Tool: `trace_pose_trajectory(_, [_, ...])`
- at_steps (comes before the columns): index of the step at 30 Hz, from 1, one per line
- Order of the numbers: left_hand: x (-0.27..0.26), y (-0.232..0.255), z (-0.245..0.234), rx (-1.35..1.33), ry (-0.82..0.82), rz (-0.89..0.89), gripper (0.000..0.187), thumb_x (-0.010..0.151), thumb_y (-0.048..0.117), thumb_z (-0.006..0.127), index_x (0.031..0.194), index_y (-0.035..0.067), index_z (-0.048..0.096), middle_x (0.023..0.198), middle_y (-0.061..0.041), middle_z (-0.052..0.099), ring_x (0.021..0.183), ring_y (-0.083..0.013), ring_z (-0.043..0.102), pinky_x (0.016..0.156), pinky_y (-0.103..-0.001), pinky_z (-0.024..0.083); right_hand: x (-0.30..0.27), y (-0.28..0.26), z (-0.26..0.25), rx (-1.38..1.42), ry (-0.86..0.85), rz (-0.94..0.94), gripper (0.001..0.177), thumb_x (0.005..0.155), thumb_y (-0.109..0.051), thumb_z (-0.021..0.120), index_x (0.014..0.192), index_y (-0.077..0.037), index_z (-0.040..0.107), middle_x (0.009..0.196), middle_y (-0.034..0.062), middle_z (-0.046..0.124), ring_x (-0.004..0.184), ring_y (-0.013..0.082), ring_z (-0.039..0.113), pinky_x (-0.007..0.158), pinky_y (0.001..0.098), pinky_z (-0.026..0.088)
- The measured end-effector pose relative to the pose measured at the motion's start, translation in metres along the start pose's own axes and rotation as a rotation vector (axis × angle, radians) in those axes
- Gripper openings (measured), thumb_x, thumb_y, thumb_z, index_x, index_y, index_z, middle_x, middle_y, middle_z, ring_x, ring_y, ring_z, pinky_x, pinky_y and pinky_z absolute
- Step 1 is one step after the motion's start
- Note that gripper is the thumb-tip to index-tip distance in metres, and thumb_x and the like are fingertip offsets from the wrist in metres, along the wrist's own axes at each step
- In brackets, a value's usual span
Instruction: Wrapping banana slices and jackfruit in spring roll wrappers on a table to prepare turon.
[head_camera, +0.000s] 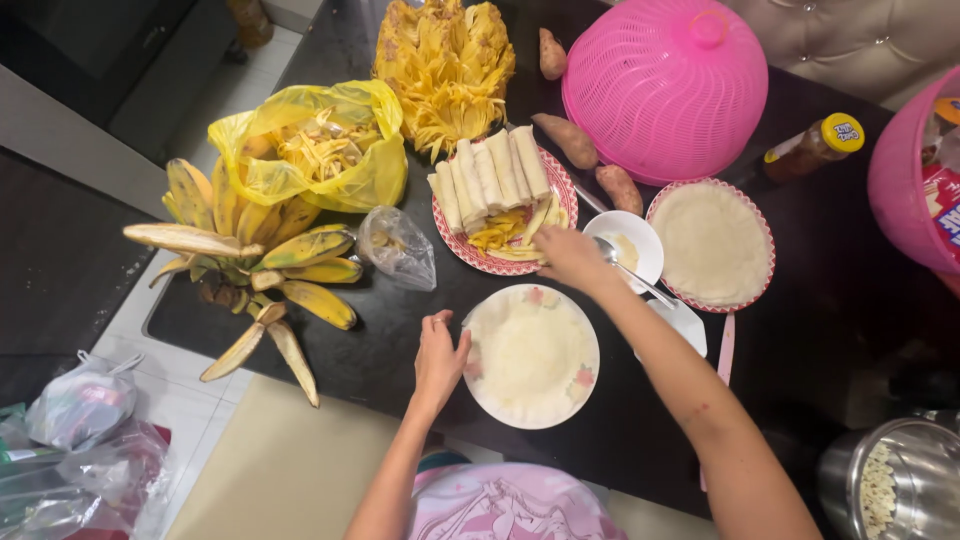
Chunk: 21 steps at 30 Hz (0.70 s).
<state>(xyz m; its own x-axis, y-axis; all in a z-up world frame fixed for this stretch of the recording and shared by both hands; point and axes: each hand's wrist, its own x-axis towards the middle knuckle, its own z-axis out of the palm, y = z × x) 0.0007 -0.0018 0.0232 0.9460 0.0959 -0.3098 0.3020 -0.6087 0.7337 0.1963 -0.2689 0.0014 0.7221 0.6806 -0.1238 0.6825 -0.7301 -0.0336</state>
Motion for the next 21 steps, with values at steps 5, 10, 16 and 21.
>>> trace_pose_trajectory(5, [-0.008,0.018,-0.001,-0.059,-0.029,0.001,0.038,0.099,0.022,0.056,0.130,0.000,0.055,0.127,-0.013,0.053,0.116,-0.0351,0.065,0.093,-0.047,0.059,0.005,-0.009,0.050,-0.211,0.131,-0.067,0.042,0.081,-0.034,0.079,0.112,-0.011,0.060,0.106,0.0078,0.062,0.098,0.0272,0.067,0.075,0.0382,0.058])
trace_pose_trajectory(10, [-0.003,0.011,0.015,-0.069,0.076,0.097,0.028,0.099,0.020,0.056,0.119,0.001,0.062,0.119,-0.010,0.057,0.109,-0.0321,0.068,0.089,-0.044,0.058,-0.021,-0.011,0.023,-0.133,0.233,-0.015,0.025,0.092,-0.037,0.066,0.108,-0.018,0.061,0.098,0.0021,0.058,0.088,0.0228,0.067,0.070,0.0359,0.057])
trace_pose_trajectory(16, [-0.018,0.014,0.018,0.075,0.209,0.423,0.027,0.097,0.015,0.058,0.124,0.014,0.060,0.115,-0.006,0.055,0.110,-0.0297,0.059,0.088,-0.043,0.048,-0.110,-0.055,-0.008,0.614,0.061,0.029,0.027,0.096,-0.031,0.068,0.115,-0.012,0.069,0.098,0.0120,0.064,0.091,0.0338,0.066,0.082,0.0438,0.055])
trace_pose_trajectory(21, [-0.035,-0.012,0.039,0.333,-0.135,0.582,0.039,0.093,0.027,0.068,0.131,0.023,0.062,0.119,0.000,0.056,0.118,-0.0253,0.054,0.097,-0.040,0.045,-0.178,-0.110,0.055,0.818,0.043,0.025,0.027,0.093,-0.035,0.072,0.112,-0.017,0.075,0.096,0.0063,0.058,0.094,0.0309,0.060,0.088,0.0406,0.051])
